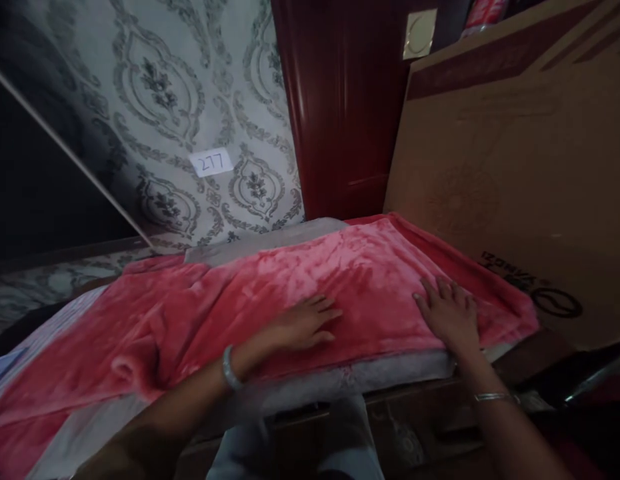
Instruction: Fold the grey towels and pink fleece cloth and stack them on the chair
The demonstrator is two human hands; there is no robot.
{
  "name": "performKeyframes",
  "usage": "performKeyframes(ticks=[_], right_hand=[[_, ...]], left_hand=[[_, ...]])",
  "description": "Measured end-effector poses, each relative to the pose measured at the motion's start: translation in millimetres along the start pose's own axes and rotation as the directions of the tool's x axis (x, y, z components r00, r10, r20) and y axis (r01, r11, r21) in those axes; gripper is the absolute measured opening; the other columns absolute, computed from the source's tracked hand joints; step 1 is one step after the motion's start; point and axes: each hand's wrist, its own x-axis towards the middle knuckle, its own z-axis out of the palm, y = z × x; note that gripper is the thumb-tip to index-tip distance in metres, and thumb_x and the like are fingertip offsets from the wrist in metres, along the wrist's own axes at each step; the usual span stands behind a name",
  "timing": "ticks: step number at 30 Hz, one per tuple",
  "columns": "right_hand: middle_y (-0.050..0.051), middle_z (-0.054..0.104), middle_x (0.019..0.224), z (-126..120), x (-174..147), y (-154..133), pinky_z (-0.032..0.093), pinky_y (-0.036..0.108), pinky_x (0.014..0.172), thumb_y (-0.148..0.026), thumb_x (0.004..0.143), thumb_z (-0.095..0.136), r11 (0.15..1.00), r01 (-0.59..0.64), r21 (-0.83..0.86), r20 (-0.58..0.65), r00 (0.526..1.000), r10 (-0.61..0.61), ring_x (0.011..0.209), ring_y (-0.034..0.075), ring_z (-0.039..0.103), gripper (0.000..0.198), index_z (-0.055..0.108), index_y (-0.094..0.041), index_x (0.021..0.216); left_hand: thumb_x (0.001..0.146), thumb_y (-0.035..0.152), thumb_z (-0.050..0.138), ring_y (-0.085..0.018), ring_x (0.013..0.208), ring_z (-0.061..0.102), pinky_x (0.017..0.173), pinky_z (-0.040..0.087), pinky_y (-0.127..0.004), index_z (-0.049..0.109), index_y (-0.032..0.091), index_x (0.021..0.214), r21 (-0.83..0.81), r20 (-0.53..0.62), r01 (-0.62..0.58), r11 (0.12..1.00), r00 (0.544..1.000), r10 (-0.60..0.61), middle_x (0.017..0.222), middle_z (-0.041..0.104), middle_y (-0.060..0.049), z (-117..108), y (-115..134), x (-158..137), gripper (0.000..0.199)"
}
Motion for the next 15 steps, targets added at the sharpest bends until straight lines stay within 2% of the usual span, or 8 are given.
performKeyframes(ticks=[3,5,8,11,15], right_hand=[[0.021,0.042,0.154,-9.3,1.3,-2.3,0.033,0.062,0.105,-0.046,0.099,0.027,1.000,0.002,0.009,0.047,0.999,-0.003,0.139,0.041,0.037,0.060,0.053,-0.015,0.144],[0.022,0.040,0.155,-19.9,4.4,-3.2,0.034,0.059,0.103,-0.045,0.100,0.029,1.000,-0.005,0.031,0.111,0.994,0.001,0.138,0.040,0.038,0.059,0.052,-0.014,0.144],[0.026,0.041,0.153,-39.7,11.5,-1.1,0.035,0.054,0.099,-0.046,0.102,0.028,0.994,-0.072,0.081,0.224,0.973,0.053,0.138,0.038,0.040,0.061,0.052,-0.008,0.144],[0.032,0.053,0.138,-55.5,17.3,5.4,0.036,0.052,0.091,-0.043,0.102,0.028,0.979,-0.199,0.053,0.265,0.948,0.179,0.126,0.039,0.051,0.062,0.053,-0.001,0.142],[0.037,0.062,0.119,-63.9,19.1,16.7,0.038,0.046,0.077,-0.041,0.100,0.035,0.963,-0.268,-0.018,0.242,0.934,0.264,0.112,0.039,0.061,0.061,0.055,0.005,0.136]], left_hand=[[0.094,0.036,0.058,-0.029,0.140,0.045,0.115,0.038,-0.051,0.055,0.023,0.140,0.058,-0.175,0.048,0.997,0.984,-0.037,0.148,0.052,-0.013,14.4,10.0,-73.4,0.048],[0.096,0.030,0.055,-0.027,0.136,0.049,0.113,0.042,-0.050,0.059,0.025,0.135,0.106,-0.287,0.128,0.986,0.953,-0.093,0.144,0.057,-0.012,29.2,11.4,-117.1,0.040],[0.098,0.026,0.050,-0.027,0.133,0.054,0.108,0.047,-0.050,0.059,0.026,0.135,0.196,-0.401,0.204,0.959,0.909,-0.112,0.142,0.059,-0.012,49.7,3.7,-162.7,0.038],[0.098,0.021,0.050,-0.027,0.132,0.054,0.106,0.049,-0.048,0.060,0.027,0.135,0.250,-0.439,0.166,0.954,0.898,-0.041,0.144,0.057,-0.012,64.7,-7.4,-176.0,0.038],[0.099,0.020,0.048,-0.027,0.131,0.055,0.105,0.049,-0.049,0.063,0.026,0.130,0.258,-0.424,0.108,0.960,0.906,0.012,0.144,0.058,-0.012,76.8,-10.6,-162.4,0.035]])
